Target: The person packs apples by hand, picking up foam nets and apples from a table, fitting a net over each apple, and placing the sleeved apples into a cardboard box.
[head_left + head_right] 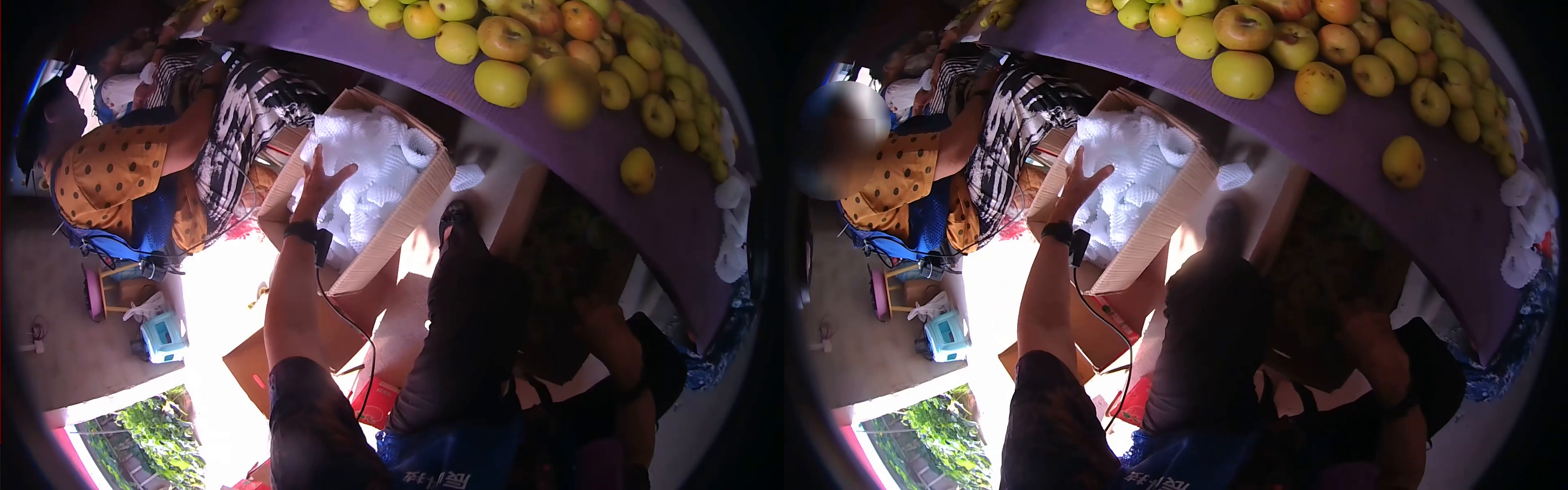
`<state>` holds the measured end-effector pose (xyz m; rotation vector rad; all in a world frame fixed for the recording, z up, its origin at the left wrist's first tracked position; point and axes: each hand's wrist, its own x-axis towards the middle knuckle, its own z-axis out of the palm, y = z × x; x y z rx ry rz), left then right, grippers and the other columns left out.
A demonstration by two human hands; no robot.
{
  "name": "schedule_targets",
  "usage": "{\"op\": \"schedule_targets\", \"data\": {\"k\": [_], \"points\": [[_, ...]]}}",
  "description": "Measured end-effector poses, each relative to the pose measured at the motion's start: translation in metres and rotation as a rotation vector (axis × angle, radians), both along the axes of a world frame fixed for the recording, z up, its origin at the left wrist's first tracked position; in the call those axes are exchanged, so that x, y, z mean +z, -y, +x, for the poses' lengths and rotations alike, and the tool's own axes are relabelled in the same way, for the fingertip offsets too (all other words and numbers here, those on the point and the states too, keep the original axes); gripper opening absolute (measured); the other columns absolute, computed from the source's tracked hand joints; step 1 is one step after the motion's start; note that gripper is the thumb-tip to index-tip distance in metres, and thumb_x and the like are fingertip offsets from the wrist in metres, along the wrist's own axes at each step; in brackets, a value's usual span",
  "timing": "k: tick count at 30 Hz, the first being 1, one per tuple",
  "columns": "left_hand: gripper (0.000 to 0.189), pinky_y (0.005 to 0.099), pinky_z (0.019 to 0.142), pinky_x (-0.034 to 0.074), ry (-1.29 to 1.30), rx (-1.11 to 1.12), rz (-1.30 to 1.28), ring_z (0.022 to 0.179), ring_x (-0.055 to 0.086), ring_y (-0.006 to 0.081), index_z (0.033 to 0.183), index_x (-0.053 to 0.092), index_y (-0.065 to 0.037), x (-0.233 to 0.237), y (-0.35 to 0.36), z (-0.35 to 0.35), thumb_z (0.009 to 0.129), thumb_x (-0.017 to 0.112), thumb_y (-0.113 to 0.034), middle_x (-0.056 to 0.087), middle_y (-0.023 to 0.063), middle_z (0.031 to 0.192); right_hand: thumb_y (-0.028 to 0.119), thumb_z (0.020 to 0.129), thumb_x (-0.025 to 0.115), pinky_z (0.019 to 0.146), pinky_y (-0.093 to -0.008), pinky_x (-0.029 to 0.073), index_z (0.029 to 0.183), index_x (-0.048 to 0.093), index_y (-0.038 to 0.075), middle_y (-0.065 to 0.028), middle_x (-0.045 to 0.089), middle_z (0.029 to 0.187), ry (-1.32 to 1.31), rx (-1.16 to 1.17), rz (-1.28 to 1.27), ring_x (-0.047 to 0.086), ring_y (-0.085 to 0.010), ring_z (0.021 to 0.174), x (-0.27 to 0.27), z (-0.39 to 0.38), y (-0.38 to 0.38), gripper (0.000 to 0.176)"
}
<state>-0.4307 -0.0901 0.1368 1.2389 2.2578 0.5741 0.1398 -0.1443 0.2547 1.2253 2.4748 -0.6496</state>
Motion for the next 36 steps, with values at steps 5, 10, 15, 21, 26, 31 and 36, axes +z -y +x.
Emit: {"op": "schedule_targets", "data": {"k": [5, 10, 15, 21, 26, 31, 36], "points": [[0.134, 0.0463, 0.113, 0.019, -0.052, 0.072, -0.110, 0.140, 0.004, 0.0484, 0.148, 0.008, -0.001, -0.034, -0.023, 0.020, 0.055, 0.079, -0.064, 0.009, 0.0343, 0.149, 0.015, 0.077, 0.061, 0.081, -0.0422, 0.048, 0.106, 0.055, 0.004, -0.0169, 0.059, 0.097, -0.111, 0.072, 0.101, 0.059, -0.0345, 0.095, -0.002, -0.001, -0.001, 0.031], [0.119, 0.0470, 0.111, 0.025, -0.124, 0.124, -0.116, 0.135, 0.015, 0.0511, 0.144, 0.019, 0.002, -0.030, -0.031, 0.023, 0.058, 0.083, -0.052, 0.028, 0.0329, 0.142, 0.016, 0.079, 0.061, 0.084, -0.0418, 0.046, 0.111, 0.055, 0.005, -0.0165, 0.059, 0.103, -0.077, 0.068, 0.070, 0.057, -0.0339, 0.099, 0.002, -0.004, -0.003, 0.035], [0.115, 0.0458, 0.112, 0.024, -0.135, 0.091, -0.013, 0.135, 0.010, 0.0495, 0.140, 0.021, 0.008, -0.038, -0.034, 0.016, 0.059, 0.085, -0.042, 0.034, 0.0313, 0.139, 0.018, 0.081, 0.061, 0.088, -0.0423, 0.044, 0.120, 0.054, 0.006, -0.0147, 0.058, 0.110, -0.115, 0.007, 0.106, 0.056, -0.0318, 0.103, 0.002, 0.000, 0.005, 0.041], [0.135, 0.0446, 0.115, 0.016, -0.072, 0.211, 0.074, 0.138, -0.006, 0.0514, 0.143, -0.003, 0.010, -0.029, -0.036, 0.026, 0.058, 0.087, -0.045, 0.006, 0.0288, 0.151, 0.020, 0.082, 0.062, 0.090, -0.0422, 0.042, 0.121, 0.053, 0.009, -0.0123, 0.058, 0.110, 0.119, -0.007, -0.140, 0.056, -0.0302, 0.104, 0.030, -0.026, -0.012, 0.041], [0.138, 0.0505, 0.114, 0.014, -0.130, 0.139, 0.152, 0.137, -0.008, 0.0531, 0.147, -0.004, 0.000, -0.006, -0.032, 0.042, 0.055, 0.087, -0.049, 0.002, 0.0306, 0.151, 0.017, 0.080, 0.062, 0.080, -0.0415, 0.048, 0.113, 0.055, 0.006, -0.0134, 0.059, 0.099, -0.002, 0.080, 0.065, 0.059, -0.0322, 0.094, 0.009, -0.008, -0.002, 0.036], [0.132, 0.0544, 0.111, 0.021, -0.307, -0.004, 0.017, 0.136, 0.009, 0.0567, 0.150, 0.007, -0.009, -0.019, -0.069, 0.043, 0.054, 0.081, -0.062, 0.002, 0.0436, 0.144, 0.016, 0.079, 0.063, 0.075, -0.0421, 0.049, 0.111, 0.055, 0.005, -0.0148, 0.057, 0.094, 0.049, -0.022, -0.051, 0.060, -0.0331, 0.088, 0.020, -0.020, -0.008, 0.035], [0.127, 0.0585, 0.109, 0.021, -0.155, 0.102, -0.134, 0.135, 0.013, 0.0569, 0.149, 0.014, -0.008, -0.053, -0.102, 0.039, 0.056, 0.077, -0.067, 0.009, 0.0435, 0.143, 0.016, 0.079, 0.063, 0.075, -0.0422, 0.049, 0.109, 0.055, 0.004, -0.0158, 0.056, 0.094, -0.008, -0.003, 0.013, 0.059, -0.0342, 0.087, 0.021, -0.017, -0.009, 0.033]]}}
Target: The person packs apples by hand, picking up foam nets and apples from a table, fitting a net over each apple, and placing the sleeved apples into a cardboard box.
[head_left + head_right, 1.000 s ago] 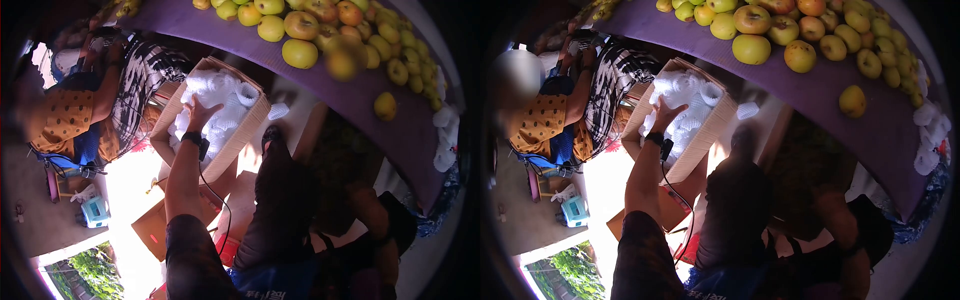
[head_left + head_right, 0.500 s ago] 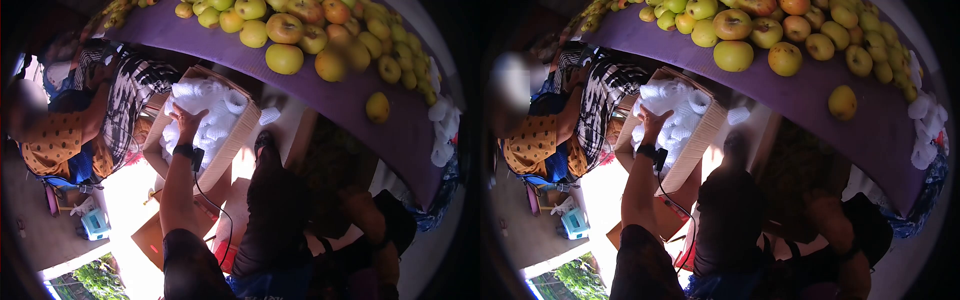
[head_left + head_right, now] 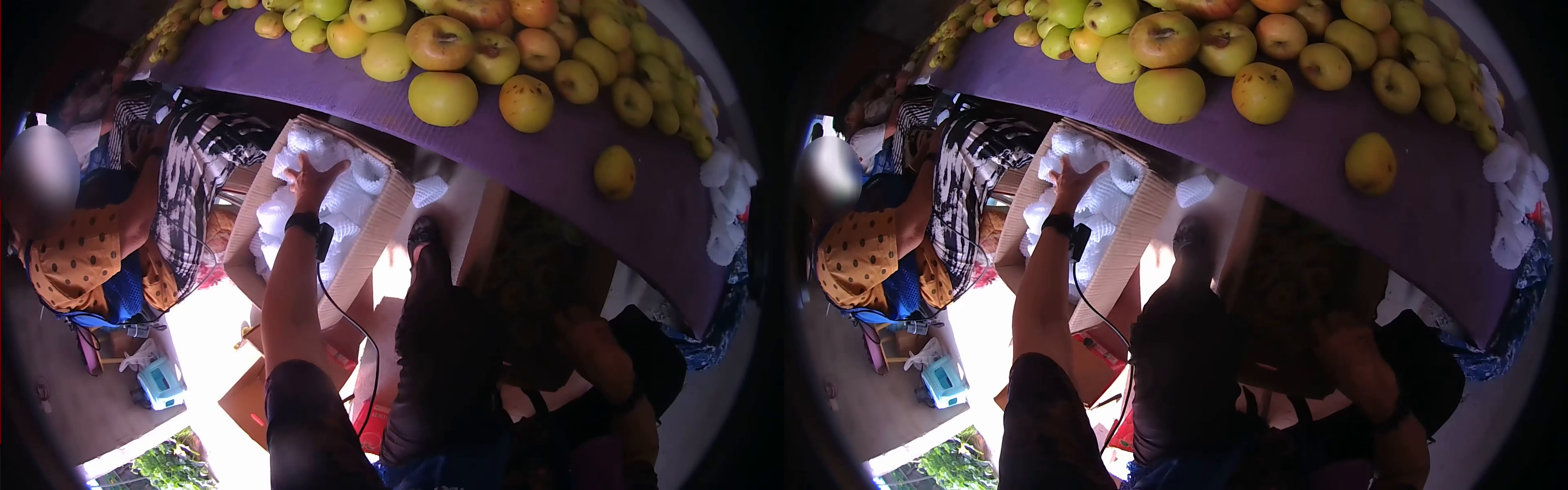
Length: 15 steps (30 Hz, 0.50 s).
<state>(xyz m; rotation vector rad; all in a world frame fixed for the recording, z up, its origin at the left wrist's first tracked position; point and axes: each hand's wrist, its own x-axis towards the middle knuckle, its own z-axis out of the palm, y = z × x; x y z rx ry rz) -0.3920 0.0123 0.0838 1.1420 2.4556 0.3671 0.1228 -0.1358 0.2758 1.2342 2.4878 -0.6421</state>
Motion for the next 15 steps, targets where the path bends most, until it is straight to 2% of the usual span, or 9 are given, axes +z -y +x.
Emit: {"op": "schedule_targets", "data": {"k": [2, 3, 5, 6, 8, 11, 15], "points": [[0.115, 0.0560, 0.106, 0.028, -0.037, 0.017, -0.040, 0.130, 0.027, 0.0557, 0.146, 0.024, -0.009, -0.004, -0.003, 0.004, 0.058, 0.079, -0.058, 0.021, 0.0403, 0.140, 0.016, 0.079, 0.063, 0.077, -0.0417, 0.048, 0.109, 0.055, 0.004, -0.0160, 0.056, 0.096, 0.035, -0.006, -0.083, 0.058, -0.0343, 0.091, -0.004, 0.001, -0.001, 0.034], [0.115, 0.0560, 0.106, 0.028, -0.034, 0.015, -0.036, 0.130, 0.027, 0.0557, 0.146, 0.024, -0.009, -0.007, -0.004, 0.003, 0.058, 0.079, -0.058, 0.021, 0.0403, 0.140, 0.016, 0.079, 0.063, 0.077, -0.0417, 0.048, 0.109, 0.055, 0.004, -0.0160, 0.056, 0.096, 0.038, -0.009, -0.079, 0.058, -0.0343, 0.091, -0.007, 0.005, 0.000, 0.034], [0.093, 0.0502, 0.100, 0.039, -0.046, 0.004, -0.034, 0.119, 0.044, 0.0486, 0.138, 0.039, -0.010, -0.008, -0.004, -0.003, 0.062, 0.079, -0.047, 0.034, 0.0324, 0.133, 0.016, 0.078, 0.065, 0.079, -0.0413, 0.048, 0.110, 0.054, 0.004, -0.0157, 0.057, 0.098, -0.119, 0.028, 0.018, 0.057, -0.0333, 0.095, -0.013, 0.012, 0.004, 0.036], [0.093, 0.0502, 0.100, 0.039, -0.047, 0.003, -0.031, 0.119, 0.044, 0.0486, 0.138, 0.039, -0.010, -0.009, -0.003, -0.006, 0.062, 0.079, -0.047, 0.034, 0.0324, 0.133, 0.016, 0.078, 0.065, 0.079, -0.0413, 0.048, 0.110, 0.054, 0.004, -0.0157, 0.057, 0.098, -0.119, 0.026, 0.021, 0.057, -0.0333, 0.095, -0.014, 0.011, 0.004, 0.036], [0.071, 0.0448, 0.094, 0.045, -0.148, 0.003, 0.049, 0.110, 0.054, 0.0417, 0.126, 0.052, -0.011, -0.011, -0.002, -0.011, 0.065, 0.078, -0.037, 0.043, 0.0261, 0.126, 0.017, 0.077, 0.065, 0.081, -0.0414, 0.047, 0.109, 0.055, 0.004, -0.0154, 0.057, 0.099, 0.021, 0.017, -0.073, 0.057, -0.0325, 0.098, -0.013, 0.007, 0.002, 0.035], [0.060, 0.0436, 0.092, 0.047, -0.180, 0.044, 0.130, 0.106, 0.056, 0.0397, 0.119, 0.056, -0.009, 0.005, 0.011, -0.006, 0.068, 0.077, -0.033, 0.047, 0.0252, 0.122, 0.017, 0.077, 0.065, 0.080, -0.0418, 0.048, 0.104, 0.056, 0.004, -0.0153, 0.057, 0.098, 0.038, -0.015, -0.095, 0.058, -0.0325, 0.096, -0.005, 0.001, -0.001, 0.032], [0.055, 0.0452, 0.088, 0.048, -0.192, 0.010, 0.256, 0.098, 0.057, 0.0414, 0.113, 0.059, -0.008, 0.023, 0.037, -0.008, 0.066, 0.077, -0.029, 0.050, 0.0266, 0.114, 0.017, 0.076, 0.066, 0.079, -0.0421, 0.049, 0.101, 0.056, 0.004, -0.0150, 0.058, 0.096, 0.019, -0.015, -0.016, 0.059, -0.0325, 0.094, -0.012, 0.003, 0.002, 0.030]]}}
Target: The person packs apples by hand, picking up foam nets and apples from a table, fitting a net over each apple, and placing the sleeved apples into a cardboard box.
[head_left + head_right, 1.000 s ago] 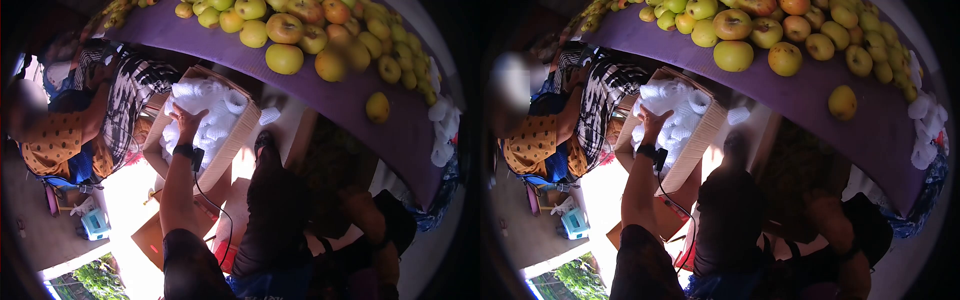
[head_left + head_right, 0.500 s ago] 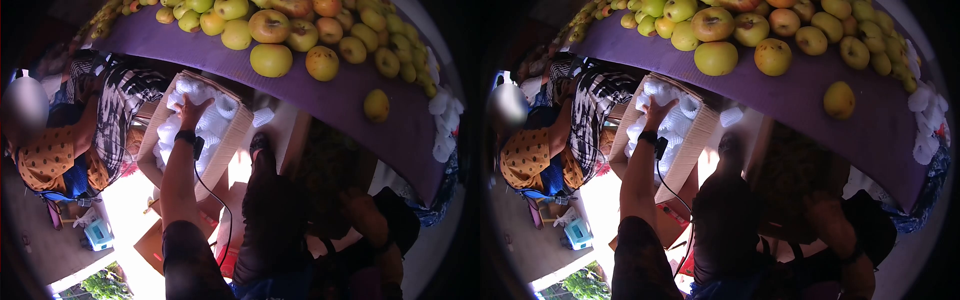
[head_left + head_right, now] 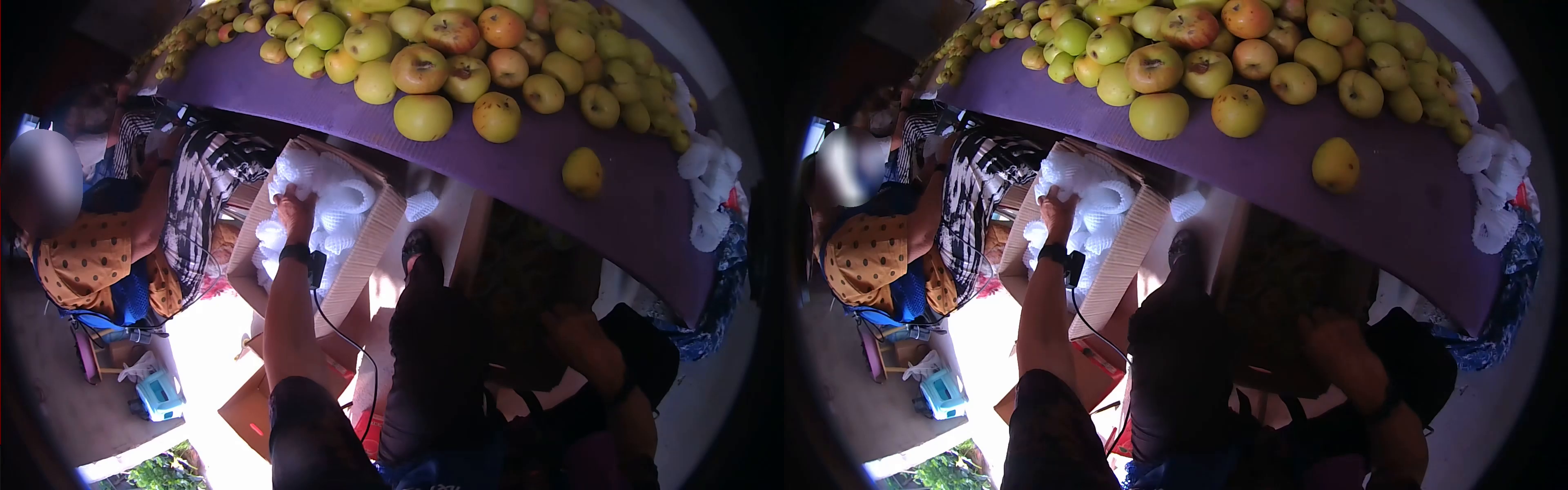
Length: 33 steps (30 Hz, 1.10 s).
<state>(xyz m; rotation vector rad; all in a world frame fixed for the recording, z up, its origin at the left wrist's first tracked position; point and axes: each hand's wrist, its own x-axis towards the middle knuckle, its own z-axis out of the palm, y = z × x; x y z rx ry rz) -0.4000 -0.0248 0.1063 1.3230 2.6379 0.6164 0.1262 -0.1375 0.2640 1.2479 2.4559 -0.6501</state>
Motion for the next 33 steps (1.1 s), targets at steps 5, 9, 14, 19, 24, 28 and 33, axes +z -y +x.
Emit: {"op": "schedule_targets", "data": {"k": [5, 9, 14, 19, 24, 28, 33], "points": [[0.049, 0.0456, 0.086, 0.047, -0.051, -0.031, 0.166, 0.095, 0.056, 0.0402, 0.107, 0.059, -0.005, 0.017, 0.044, -0.008, 0.067, 0.076, -0.027, 0.052, 0.0251, 0.106, 0.010, 0.077, 0.056, 0.075, -0.0411, 0.052, 0.095, 0.057, 0.006, -0.0136, 0.061, 0.088, 0.001, 0.082, 0.097, 0.063, -0.0301, 0.085, 0.005, 0.000, 0.002, 0.018], [0.045, 0.0462, 0.083, 0.045, -0.074, 0.014, 0.328, 0.089, 0.053, 0.0400, 0.101, 0.058, -0.002, 0.045, 0.074, -0.001, 0.065, 0.075, -0.024, 0.051, 0.0246, 0.100, 0.011, 0.078, 0.057, 0.077, -0.0395, 0.051, 0.094, 0.057, 0.006, -0.0127, 0.061, 0.089, -0.048, 0.073, 0.133, 0.062, -0.0277, 0.089, 0.017, 0.003, 0.007, 0.018], [0.043, 0.0468, 0.082, 0.044, -0.039, 0.117, 0.344, 0.093, 0.051, 0.0387, 0.098, 0.058, -0.001, 0.089, 0.102, 0.010, 0.065, 0.074, -0.023, 0.050, 0.0234, 0.099, 0.013, 0.077, 0.058, 0.076, -0.0378, 0.050, 0.095, 0.058, 0.007, -0.0120, 0.061, 0.089, -0.082, 0.153, 0.273, 0.062, -0.0258, 0.089, 0.017, 0.011, 0.018, 0.019], [0.041, 0.0468, 0.082, 0.044, -0.103, 0.103, 0.388, 0.093, 0.051, 0.0375, 0.097, 0.059, -0.003, 0.116, 0.109, 0.011, 0.064, 0.075, -0.023, 0.050, 0.0221, 0.098, 0.014, 0.078, 0.058, 0.073, -0.0404, 0.051, 0.096, 0.058, 0.007, -0.0122, 0.062, 0.087, -0.048, 0.116, 0.191, 0.063, -0.0266, 0.086, 0.000, 0.013, 0.011, 0.019], [0.040, 0.0457, 0.080, 0.044, -0.194, 0.049, 0.489, 0.091, 0.051, 0.0360, 0.095, 0.058, -0.002, 0.154, 0.116, 0.020, 0.065, 0.076, -0.020, 0.051, 0.0201, 0.098, 0.016, 0.078, 0.060, 0.077, -0.0433, 0.052, 0.097, 0.060, 0.005, -0.0147, 0.064, 0.091, 0.046, 0.079, 0.135, 0.064, -0.0297, 0.091, 0.004, 0.013, 0.012, 0.022], [0.037, 0.0432, 0.080, 0.044, -0.159, -0.070, 0.595, 0.094, 0.051, 0.0330, 0.095, 0.057, -0.001, 0.196, 0.120, 0.064, 0.065, 0.075, -0.013, 0.050, 0.0172, 0.100, 0.017, 0.077, 0.061, 0.078, -0.0439, 0.051, 0.103, 0.058, 0.004, -0.0163, 0.062, 0.100, -0.105, 0.075, 0.119, 0.063, -0.0342, 0.091, -0.007, 0.021, 0.009, 0.029], [0.039, 0.0424, 0.083, 0.044, -0.174, -0.262, 0.665, 0.098, 0.052, 0.0332, 0.103, 0.058, -0.003, 0.229, 0.118, 0.109, 0.067, 0.073, -0.009, 0.051, 0.0154, 0.105, 0.016, 0.082, 0.057, 0.077, -0.0433, 0.049, 0.097, 0.058, 0.007, -0.0116, 0.061, 0.091, -0.144, 0.046, 0.154, 0.062, -0.0295, 0.086, -0.013, 0.025, 0.018, 0.018]]}}
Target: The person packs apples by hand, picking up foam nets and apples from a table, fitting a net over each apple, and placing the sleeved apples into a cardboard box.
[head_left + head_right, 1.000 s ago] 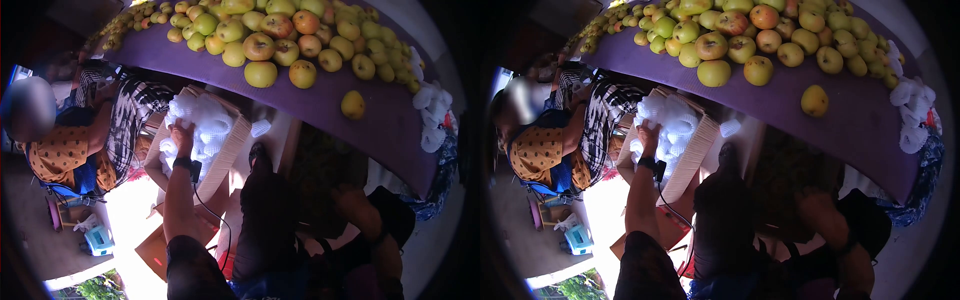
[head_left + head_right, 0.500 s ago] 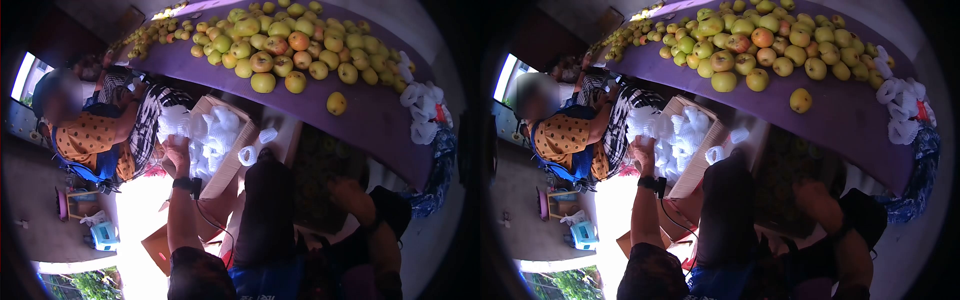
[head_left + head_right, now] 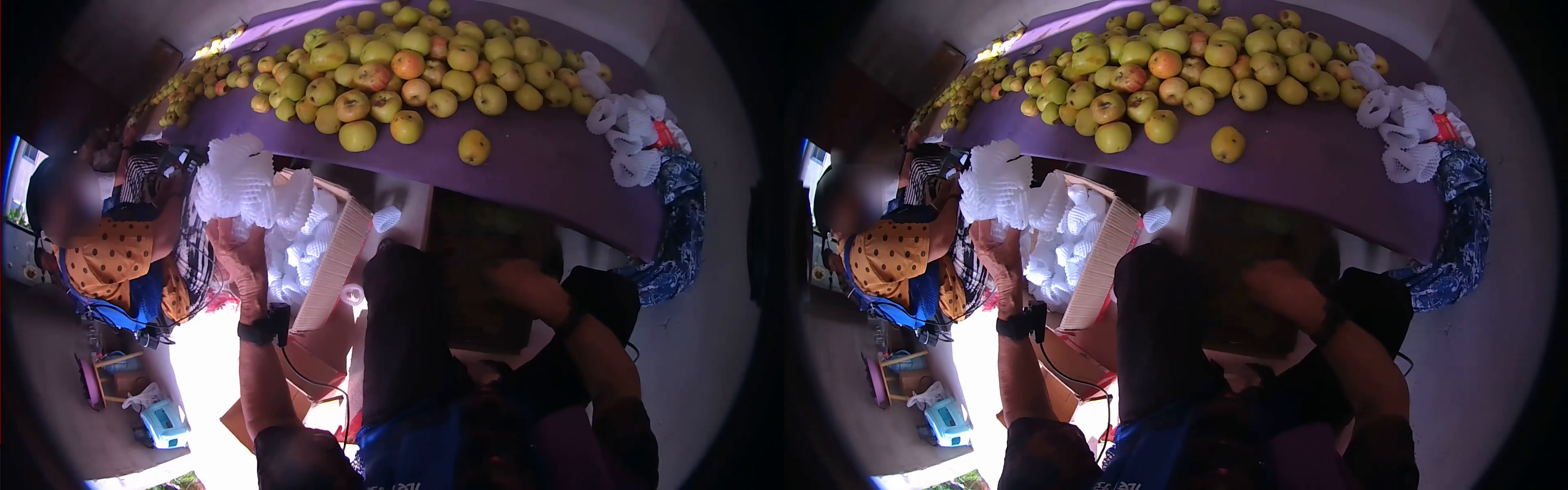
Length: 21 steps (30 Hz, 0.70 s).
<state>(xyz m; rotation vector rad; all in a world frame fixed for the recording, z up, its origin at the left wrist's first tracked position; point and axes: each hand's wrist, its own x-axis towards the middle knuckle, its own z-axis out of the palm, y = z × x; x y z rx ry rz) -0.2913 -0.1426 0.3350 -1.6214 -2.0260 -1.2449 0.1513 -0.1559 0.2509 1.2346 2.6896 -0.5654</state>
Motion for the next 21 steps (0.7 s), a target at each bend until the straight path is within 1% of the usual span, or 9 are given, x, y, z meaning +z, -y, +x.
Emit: {"op": "schedule_targets", "data": {"k": [2, 4, 6, 7, 9, 13, 15, 19, 21], "points": [[0.045, 0.0404, 0.085, 0.044, 0.001, -0.098, -0.039, 0.101, 0.053, 0.0327, 0.109, 0.058, -0.004, 0.019, -0.006, 0.022, 0.067, 0.074, -0.007, 0.051, 0.0155, 0.107, 0.017, 0.082, 0.055, 0.082, -0.0401, 0.046, 0.096, 0.057, 0.007, -0.0099, 0.059, 0.093, -0.061, 0.026, 0.094, 0.060, -0.0276, 0.088, -0.009, 0.005, 0.003, 0.017], [0.048, 0.0395, 0.090, 0.042, 0.042, -0.268, 0.021, 0.105, 0.051, 0.0321, 0.115, 0.057, -0.001, 0.026, -0.019, 0.037, 0.070, 0.072, -0.007, 0.051, 0.0161, 0.112, 0.017, 0.082, 0.053, 0.084, -0.0375, 0.044, 0.094, 0.056, 0.008, -0.0086, 0.057, 0.092, -0.139, 0.083, 0.290, 0.058, -0.0253, 0.090, -0.027, 0.011, 0.006, 0.015], [0.047, 0.0383, 0.091, 0.041, 0.043, -0.407, 0.081, 0.107, 0.051, 0.0314, 0.115, 0.058, 0.000, 0.048, -0.029, 0.067, 0.071, 0.071, -0.005, 0.051, 0.0159, 0.115, 0.015, 0.080, 0.053, 0.080, -0.0379, 0.046, 0.089, 0.057, 0.008, -0.0087, 0.058, 0.087, -0.145, 0.060, 0.344, 0.060, -0.0247, 0.085, -0.010, 0.007, 0.008, 0.011], [0.045, 0.0381, 0.092, 0.041, 0.038, -0.435, 0.104, 0.108, 0.051, 0.0312, 0.114, 0.058, 0.000, 0.059, -0.036, 0.083, 0.070, 0.071, -0.004, 0.050, 0.0158, 0.115, 0.015, 0.080, 0.053, 0.080, -0.0379, 0.046, 0.089, 0.057, 0.008, -0.0087, 0.058, 0.087, -0.132, 0.020, 0.359, 0.060, -0.0247, 0.085, -0.006, 0.007, 0.008, 0.011], [0.045, 0.0370, 0.092, 0.041, 0.048, -0.498, 0.147, 0.107, 0.051, 0.0306, 0.111, 0.060, -0.001, 0.075, -0.053, 0.112, 0.068, 0.072, -0.002, 0.050, 0.0154, 0.116, 0.014, 0.079, 0.054, 0.073, -0.0365, 0.048, 0.081, 0.058, 0.008, -0.0070, 0.058, 0.078, -0.199, 0.028, 0.307, 0.061, -0.0235, 0.077, 0.000, 0.007, 0.006, 0.007], [0.048, 0.0358, 0.091, 0.042, -0.132, -0.575, 0.172, 0.106, 0.052, 0.0290, 0.111, 0.061, -0.003, 0.103, -0.094, 0.182, 0.064, 0.075, -0.001, 0.051, 0.0143, 0.115, 0.012, 0.078, 0.057, 0.073, -0.0391, 0.050, 0.084, 0.060, 0.004, -0.0120, 0.061, 0.083, -0.198, -0.022, 0.269, 0.063, -0.0275, 0.081, 0.013, 0.011, 0.009, 0.011], [0.049, 0.0365, 0.089, 0.043, -0.135, -0.645, 0.162, 0.104, 0.053, 0.0308, 0.111, 0.060, -0.003, 0.110, -0.113, 0.223, 0.065, 0.075, -0.003, 0.052, 0.0160, 0.115, 0.012, 0.079, 0.057, 0.073, -0.0391, 0.050, 0.084, 0.060, 0.003, -0.0117, 0.061, 0.082, -0.255, -0.020, 0.388, 0.063, -0.0269, 0.082, 0.018, 0.015, 0.016, 0.011], [0.050, 0.0416, 0.089, 0.044, -0.196, -0.740, 0.110, 0.105, 0.053, 0.0385, 0.109, 0.059, -0.003, 0.104, -0.157, 0.297, 0.064, 0.079, -0.012, 0.050, 0.0234, 0.115, 0.013, 0.079, 0.058, 0.073, -0.0375, 0.050, 0.085, 0.059, 0.004, -0.0113, 0.061, 0.082, -0.259, -0.031, 0.383, 0.063, -0.0260, 0.083, 0.014, 0.023, 0.015, 0.011], [0.048, 0.0429, 0.088, 0.046, -0.179, -0.783, 0.095, 0.106, 0.053, 0.0413, 0.105, 0.059, -0.003, 0.098, -0.169, 0.337, 0.064, 0.080, -0.016, 0.050, 0.0256, 0.117, 0.017, 0.079, 0.056, 0.064, -0.0354, 0.050, 0.081, 0.062, 0.009, -0.0082, 0.062, 0.076, -0.331, -0.115, 0.529, 0.065, -0.0220, 0.073, 0.019, 0.031, 0.014, 0.010]]}}
